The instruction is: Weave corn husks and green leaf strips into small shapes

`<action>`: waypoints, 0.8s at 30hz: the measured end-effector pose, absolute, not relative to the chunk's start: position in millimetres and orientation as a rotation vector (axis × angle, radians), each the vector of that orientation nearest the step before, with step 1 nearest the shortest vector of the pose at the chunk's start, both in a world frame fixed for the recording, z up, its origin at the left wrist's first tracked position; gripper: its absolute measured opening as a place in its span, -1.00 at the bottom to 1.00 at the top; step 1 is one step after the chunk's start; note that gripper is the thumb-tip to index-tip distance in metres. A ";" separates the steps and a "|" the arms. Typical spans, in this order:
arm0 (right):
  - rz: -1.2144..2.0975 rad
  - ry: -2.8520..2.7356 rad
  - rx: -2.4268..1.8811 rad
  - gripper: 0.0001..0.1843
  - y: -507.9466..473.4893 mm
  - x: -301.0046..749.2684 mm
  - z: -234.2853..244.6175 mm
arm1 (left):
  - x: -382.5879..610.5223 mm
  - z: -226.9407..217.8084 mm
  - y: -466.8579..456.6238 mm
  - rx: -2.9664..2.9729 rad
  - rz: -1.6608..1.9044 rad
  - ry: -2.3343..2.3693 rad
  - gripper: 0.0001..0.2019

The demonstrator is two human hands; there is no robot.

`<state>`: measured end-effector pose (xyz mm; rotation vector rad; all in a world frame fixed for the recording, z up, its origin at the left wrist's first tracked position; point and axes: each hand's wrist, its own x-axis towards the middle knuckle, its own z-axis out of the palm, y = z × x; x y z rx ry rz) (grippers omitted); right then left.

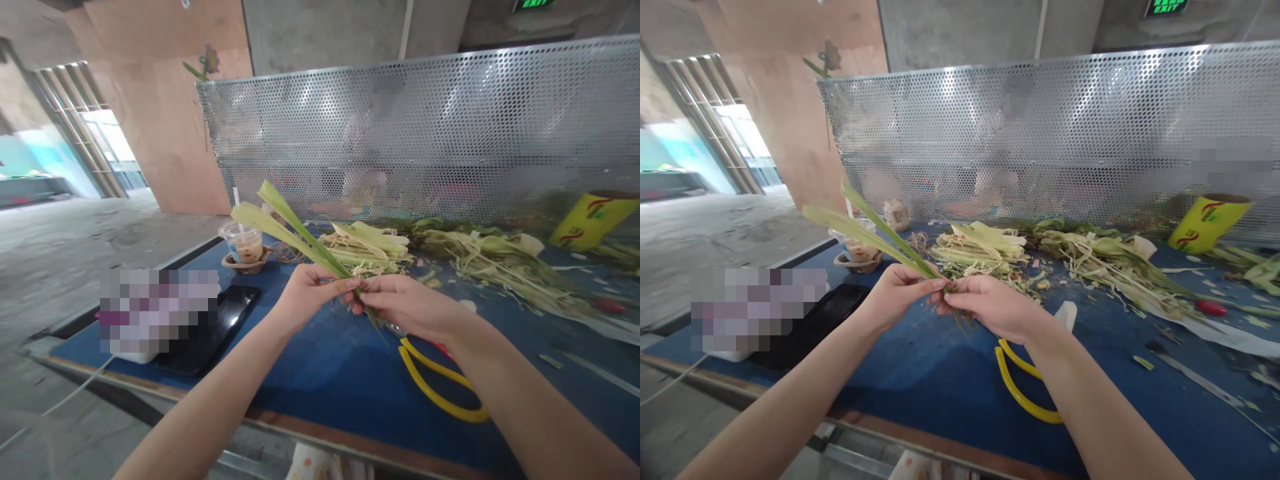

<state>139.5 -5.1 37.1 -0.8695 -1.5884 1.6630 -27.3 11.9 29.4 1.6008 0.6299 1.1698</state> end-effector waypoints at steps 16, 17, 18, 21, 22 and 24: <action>1.538 -1.851 -0.916 -0.95 -0.3 138.0 30.1 | -24.5 29.4 9.1 1.610 1.046 0.686 -0.90; 1.546 -1.848 -0.917 -0.95 -0.4 137.9 30.3 | -25.0 29.3 9.3 1.631 1.016 0.679 -0.89; 1.552 -1.851 -0.914 -0.96 -0.6 137.8 30.6 | -25.6 29.2 9.4 1.657 1.000 0.676 -0.88; 1.576 -1.878 -0.894 -0.95 -1.2 137.3 31.8 | -27.6 28.8 10.2 1.810 1.036 0.673 -0.90; 1.593 -1.879 -0.885 -0.93 -1.2 136.9 32.1 | -28.4 28.6 10.6 1.881 1.052 0.666 -0.91; 1.640 -1.845 -0.871 -0.89 -1.0 136.0 32.2 | -30.0 28.0 11.6 1.996 1.097 0.666 -0.91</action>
